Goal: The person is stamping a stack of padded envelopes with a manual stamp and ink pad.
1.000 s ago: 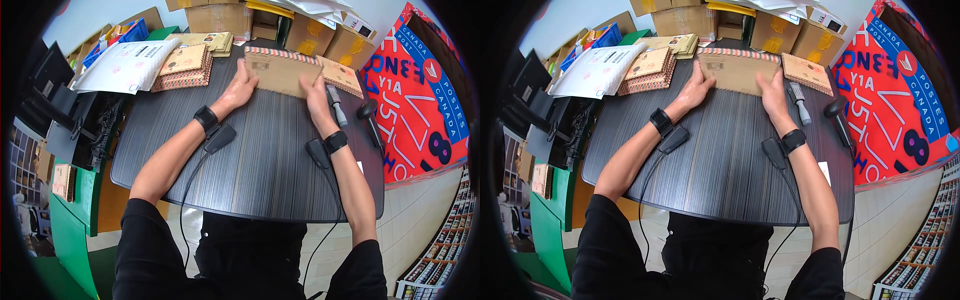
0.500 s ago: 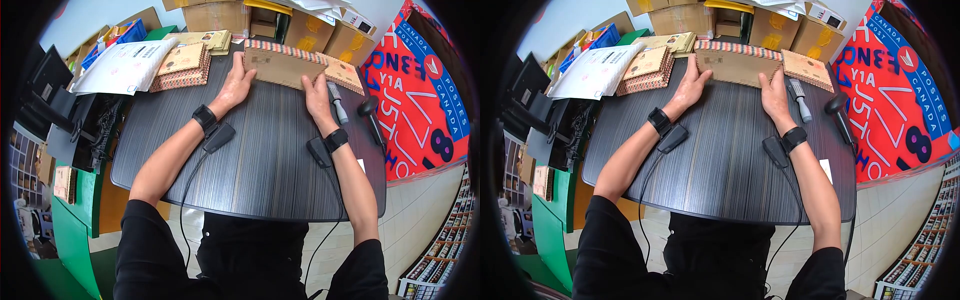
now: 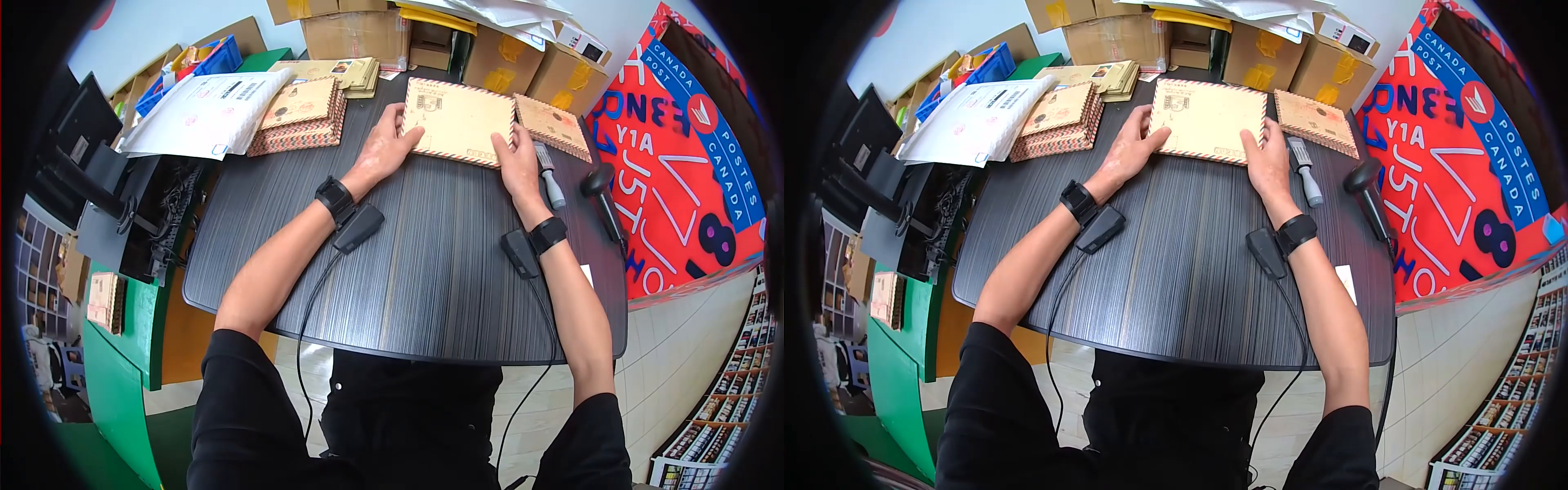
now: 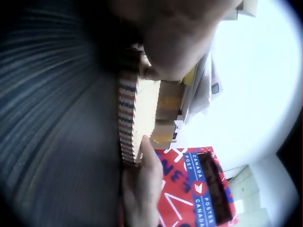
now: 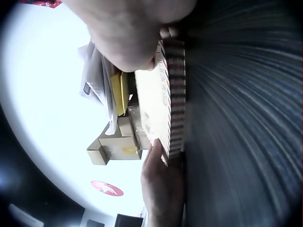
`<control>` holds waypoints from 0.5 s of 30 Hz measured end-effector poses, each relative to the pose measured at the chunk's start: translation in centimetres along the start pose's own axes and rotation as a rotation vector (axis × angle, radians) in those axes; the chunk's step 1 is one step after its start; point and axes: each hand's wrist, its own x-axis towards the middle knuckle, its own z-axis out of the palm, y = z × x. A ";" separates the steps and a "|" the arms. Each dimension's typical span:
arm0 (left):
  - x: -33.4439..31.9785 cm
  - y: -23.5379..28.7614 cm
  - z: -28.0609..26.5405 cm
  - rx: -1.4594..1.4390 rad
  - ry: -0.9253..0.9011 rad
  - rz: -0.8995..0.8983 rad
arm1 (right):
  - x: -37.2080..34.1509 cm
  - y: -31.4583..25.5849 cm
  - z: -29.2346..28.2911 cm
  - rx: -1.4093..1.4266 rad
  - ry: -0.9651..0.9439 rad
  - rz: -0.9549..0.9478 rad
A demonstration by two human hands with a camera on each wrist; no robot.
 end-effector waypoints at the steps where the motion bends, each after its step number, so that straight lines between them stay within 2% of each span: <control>1: 0.0 0.0 -0.1 0.147 0.014 -0.038 | 0.0 0.6 -0.1 0.000 0.000 0.004; 2: 0.0 0.0 -0.2 0.295 0.027 -0.075 | -0.2 0.0 -0.2 -0.088 0.005 0.022; 4: 0.0 -0.1 -0.3 0.332 0.029 -0.069 | -0.4 -1.1 -0.5 -0.263 0.010 0.057; 8: 0.2 -0.4 -0.3 0.428 0.047 -0.036 | -0.7 -1.8 -1.0 -0.256 -0.045 0.135; 11: 0.3 -0.7 -0.2 0.463 0.070 -0.003 | -0.6 -1.8 -1.0 -0.277 -0.030 0.113; 15: -0.1 0.1 -0.6 0.390 -0.003 -0.133 | -0.2 -0.7 -0.9 -0.380 -0.022 0.056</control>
